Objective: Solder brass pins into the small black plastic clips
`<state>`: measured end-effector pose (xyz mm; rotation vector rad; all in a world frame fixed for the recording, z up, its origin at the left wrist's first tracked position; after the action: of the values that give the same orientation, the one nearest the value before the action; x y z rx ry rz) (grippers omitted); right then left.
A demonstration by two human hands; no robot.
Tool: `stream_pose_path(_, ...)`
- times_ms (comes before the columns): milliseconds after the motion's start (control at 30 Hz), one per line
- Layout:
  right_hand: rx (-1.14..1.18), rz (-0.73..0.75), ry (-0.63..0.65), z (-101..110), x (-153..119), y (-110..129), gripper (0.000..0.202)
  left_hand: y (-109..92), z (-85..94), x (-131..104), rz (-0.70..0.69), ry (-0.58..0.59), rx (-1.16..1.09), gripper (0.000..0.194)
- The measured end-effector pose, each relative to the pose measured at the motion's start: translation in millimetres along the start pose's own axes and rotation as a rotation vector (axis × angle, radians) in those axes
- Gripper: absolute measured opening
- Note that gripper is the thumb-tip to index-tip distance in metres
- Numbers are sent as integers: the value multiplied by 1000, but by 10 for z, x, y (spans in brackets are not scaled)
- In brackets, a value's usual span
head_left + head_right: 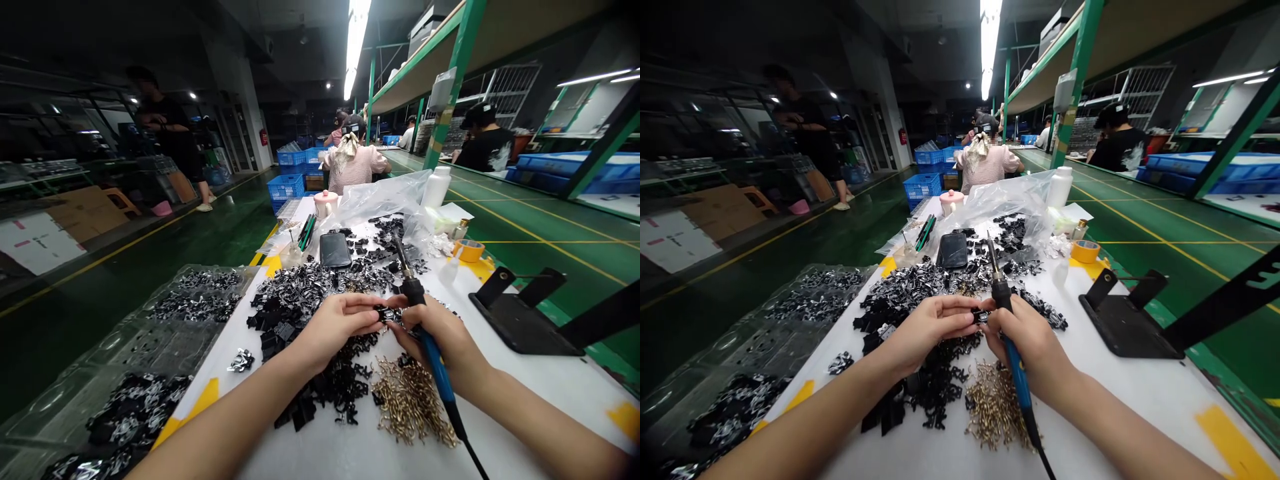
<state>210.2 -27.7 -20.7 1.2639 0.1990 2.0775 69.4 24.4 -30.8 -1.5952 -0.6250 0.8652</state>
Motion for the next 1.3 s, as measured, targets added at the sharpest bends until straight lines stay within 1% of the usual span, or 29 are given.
stream_pose_path(67,-30,-2,11,6,1,-18,17,4,9,1,17,-30,-44,22)
stream_pose_path(167,-30,-19,23,9,-10,-51,17,6,11,0,23,-40,-99,22)
stream_pose_path(300,-11,-50,28,12,-26,-67,21,-5,7,-12,11,-35,-147,24)
stream_pose_path(433,20,-76,3,15,-26,-61,18,-10,2,-22,0,-24,-171,25)
stream_pose_path(533,19,-58,-20,18,-11,-50,17,-2,-8,-24,-8,-3,-184,27)
stream_pose_path(633,3,-33,-37,25,1,-42,18,8,-11,-23,-16,7,-185,28)
stream_pose_path(800,57,-78,-44,20,-30,-65,16,6,-2,-20,-36,10,-137,31)
stream_pose_path(967,110,-103,-60,8,-65,-81,16,-23,-16,-34,-60,-6,-98,29)
stream_pose_path(1100,78,-68,-73,24,-41,-56,18,-37,-29,-50,-52,-22,-125,30)
stream_pose_path(1300,45,-50,-41,24,-40,-47,18,-47,-31,-63,-57,5,-142,28)
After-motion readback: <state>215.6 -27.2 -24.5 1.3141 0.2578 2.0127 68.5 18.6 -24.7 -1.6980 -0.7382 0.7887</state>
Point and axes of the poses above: each hand's wrist, its own x-axis towards the middle knuckle, its own z-axis out of the back of the hand, y = z × x, the point moved 4 cm from there along x, towards the middle knuckle, and after that the axes turned 11 degrees about x, right-handed, at the moved point
